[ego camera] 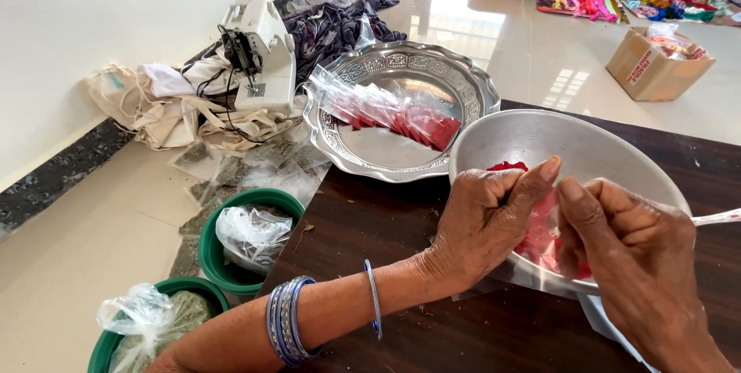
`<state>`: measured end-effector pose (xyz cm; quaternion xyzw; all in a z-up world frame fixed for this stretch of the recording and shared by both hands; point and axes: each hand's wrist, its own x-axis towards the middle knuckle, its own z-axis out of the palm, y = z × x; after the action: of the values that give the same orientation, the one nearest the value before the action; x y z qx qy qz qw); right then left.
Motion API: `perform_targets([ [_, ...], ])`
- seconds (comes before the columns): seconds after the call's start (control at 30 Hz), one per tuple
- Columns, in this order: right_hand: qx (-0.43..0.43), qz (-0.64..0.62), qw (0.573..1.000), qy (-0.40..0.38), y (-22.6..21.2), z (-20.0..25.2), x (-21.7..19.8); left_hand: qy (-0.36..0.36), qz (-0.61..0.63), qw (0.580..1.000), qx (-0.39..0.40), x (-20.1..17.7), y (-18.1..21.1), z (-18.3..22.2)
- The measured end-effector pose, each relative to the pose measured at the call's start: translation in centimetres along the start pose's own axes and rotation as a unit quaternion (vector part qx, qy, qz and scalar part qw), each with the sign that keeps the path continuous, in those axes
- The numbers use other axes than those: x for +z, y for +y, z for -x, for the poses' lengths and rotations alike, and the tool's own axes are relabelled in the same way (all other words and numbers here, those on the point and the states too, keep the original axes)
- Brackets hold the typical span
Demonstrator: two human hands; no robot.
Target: The person fills small plastic bags with red powder from a bowl using a spoon, and then seals each bag by hand.
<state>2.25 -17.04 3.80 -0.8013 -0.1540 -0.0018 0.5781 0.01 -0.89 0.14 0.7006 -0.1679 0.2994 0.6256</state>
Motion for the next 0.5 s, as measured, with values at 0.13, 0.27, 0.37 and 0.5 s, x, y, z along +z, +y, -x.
perform_targets([
  [0.13,-0.072,0.107,0.989,0.066,-0.3,0.1,-0.1,-0.004,0.104,0.993,-0.05,0.2,0.2,0.0],
  [0.27,-0.057,0.148,0.982,0.102,-0.4,-0.2,0.1,0.008,0.151,0.987,-0.054,0.4,-0.1,-0.1],
  [0.37,-0.438,0.343,0.817,0.153,3.2,1.2,0.0,0.01,0.121,0.983,-0.138,1.0,0.6,0.4],
  [0.5,-0.415,0.345,0.828,0.153,3.5,0.3,0.5,-0.023,0.221,0.966,-0.135,2.0,1.3,2.0],
])
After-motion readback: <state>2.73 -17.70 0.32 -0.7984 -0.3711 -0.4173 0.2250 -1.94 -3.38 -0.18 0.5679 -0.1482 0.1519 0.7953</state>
